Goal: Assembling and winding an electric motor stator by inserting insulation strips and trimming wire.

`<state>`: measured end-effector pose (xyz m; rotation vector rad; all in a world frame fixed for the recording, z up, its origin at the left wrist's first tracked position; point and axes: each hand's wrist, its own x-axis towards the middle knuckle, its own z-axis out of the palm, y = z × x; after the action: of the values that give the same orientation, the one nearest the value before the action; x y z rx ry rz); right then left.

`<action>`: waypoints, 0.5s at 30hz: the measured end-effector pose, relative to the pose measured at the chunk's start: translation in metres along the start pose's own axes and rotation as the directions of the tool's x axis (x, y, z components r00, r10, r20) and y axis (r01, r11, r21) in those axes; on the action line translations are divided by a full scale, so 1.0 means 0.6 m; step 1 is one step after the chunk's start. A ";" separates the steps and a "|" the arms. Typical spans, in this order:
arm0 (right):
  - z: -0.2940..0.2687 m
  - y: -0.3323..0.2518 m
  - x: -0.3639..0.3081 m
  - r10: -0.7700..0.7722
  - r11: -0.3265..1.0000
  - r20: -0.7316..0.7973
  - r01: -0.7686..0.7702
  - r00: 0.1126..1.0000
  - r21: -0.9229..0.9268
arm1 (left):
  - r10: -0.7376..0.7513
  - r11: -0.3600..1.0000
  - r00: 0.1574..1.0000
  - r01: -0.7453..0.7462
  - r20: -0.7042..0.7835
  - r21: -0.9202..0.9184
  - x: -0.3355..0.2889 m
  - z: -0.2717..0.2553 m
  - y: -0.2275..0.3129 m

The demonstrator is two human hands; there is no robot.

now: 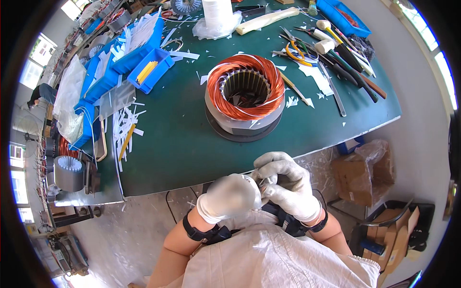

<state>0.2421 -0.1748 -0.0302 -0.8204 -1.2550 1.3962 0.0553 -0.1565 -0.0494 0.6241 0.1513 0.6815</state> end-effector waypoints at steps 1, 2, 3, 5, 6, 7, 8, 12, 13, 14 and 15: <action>0.004 0.003 -0.003 0.017 0.996 -0.035 -0.014 0.999 0.089 | 0.005 1.000 1.000 -0.005 0.014 -0.005 -0.002 0.000 0.000; 0.007 0.005 -0.008 0.028 0.996 -0.026 -0.026 0.999 0.082 | -0.005 0.999 1.000 0.006 -0.014 0.031 -0.003 -0.002 0.001; 0.007 0.008 -0.009 0.039 0.993 -0.080 -0.029 0.996 0.116 | -0.016 0.998 0.999 0.018 -0.037 0.067 -0.005 -0.002 0.002; -0.009 0.016 -0.003 0.042 0.991 -0.149 -0.022 0.988 0.134 | 0.008 0.987 1.000 -0.004 -0.027 0.160 -0.004 -0.004 0.005; -0.026 0.023 0.010 -0.034 0.998 -0.186 0.045 0.982 0.053 | 0.019 0.963 1.000 -0.013 -0.022 0.268 -0.004 -0.005 0.006; -0.045 0.031 0.026 -0.130 0.991 -0.208 0.124 0.969 -0.039 | 0.028 0.968 1.000 -0.025 -0.010 0.250 -0.001 -0.006 0.007; -0.068 0.040 0.045 -0.046 0.996 -0.376 0.014 0.925 -0.087 | -0.025 0.932 0.994 0.061 -0.105 0.356 0.002 -0.006 0.007; -0.170 0.081 0.137 -0.365 0.542 -0.219 0.015 0.905 -0.840 | -0.088 0.893 0.943 0.218 -0.322 0.394 0.024 -0.004 -0.005; -0.183 0.091 0.152 -0.403 0.349 -0.040 0.113 0.914 -0.930 | -0.098 0.880 0.929 0.248 -0.357 0.405 0.029 -0.004 -0.008; -0.193 0.097 0.159 -0.267 0.298 0.080 0.161 0.960 -0.941 | -0.098 0.873 0.925 0.257 -0.366 0.414 0.031 -0.004 -0.010; -0.198 0.101 0.159 -0.229 0.271 0.109 0.170 0.967 -0.947 | -0.112 0.869 0.923 0.271 -0.369 0.415 0.032 -0.005 -0.010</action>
<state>0.3176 -0.0474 -0.1010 -1.4039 -2.1017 0.2156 0.0727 -0.1467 -0.0540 0.9307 0.7034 0.5506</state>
